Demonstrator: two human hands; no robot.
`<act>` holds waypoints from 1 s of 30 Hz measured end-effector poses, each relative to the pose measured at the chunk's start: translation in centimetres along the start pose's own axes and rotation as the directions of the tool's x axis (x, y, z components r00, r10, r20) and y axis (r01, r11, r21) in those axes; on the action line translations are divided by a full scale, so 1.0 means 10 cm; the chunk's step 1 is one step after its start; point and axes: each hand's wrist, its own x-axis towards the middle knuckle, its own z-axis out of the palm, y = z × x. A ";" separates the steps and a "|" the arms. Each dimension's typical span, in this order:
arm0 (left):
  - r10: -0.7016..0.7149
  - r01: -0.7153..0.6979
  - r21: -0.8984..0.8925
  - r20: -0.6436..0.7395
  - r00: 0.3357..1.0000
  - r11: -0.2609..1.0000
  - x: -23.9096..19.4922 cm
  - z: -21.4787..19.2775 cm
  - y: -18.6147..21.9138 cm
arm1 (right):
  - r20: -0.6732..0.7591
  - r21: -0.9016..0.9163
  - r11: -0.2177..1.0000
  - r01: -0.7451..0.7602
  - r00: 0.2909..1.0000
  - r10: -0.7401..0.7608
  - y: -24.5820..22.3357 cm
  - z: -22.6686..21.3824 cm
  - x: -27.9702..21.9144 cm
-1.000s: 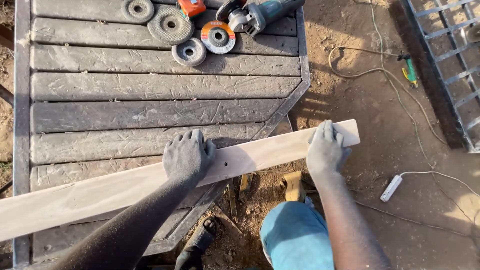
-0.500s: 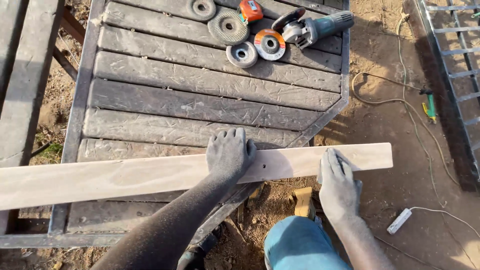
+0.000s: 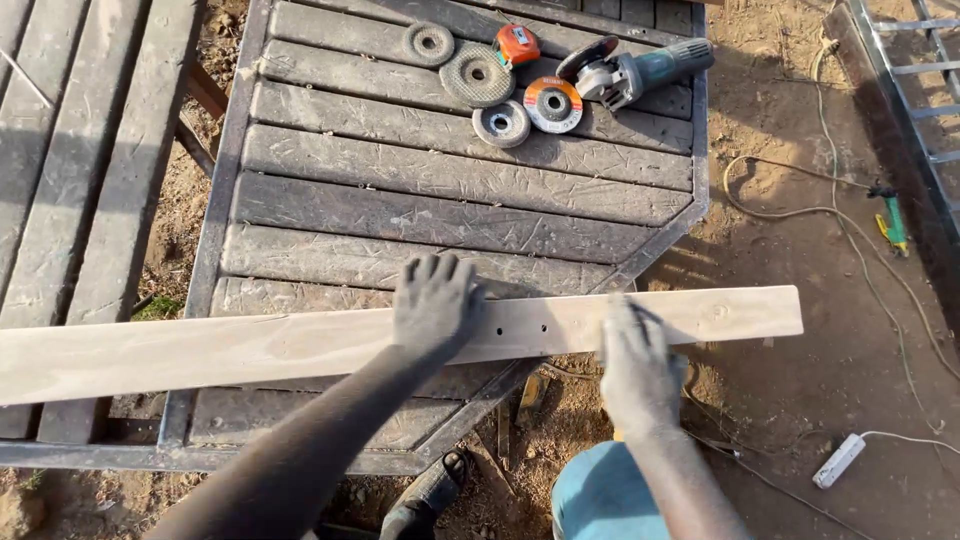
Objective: Manual sanding of a wooden plank using a sanding block to smooth the surface and edges.
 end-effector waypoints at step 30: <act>-0.572 0.573 0.077 -0.042 0.819 0.816 -0.76 -0.63 -1.66 | -0.461 0.216 0.835 0.506 0.807 -0.370 -0.42 0.48 -0.02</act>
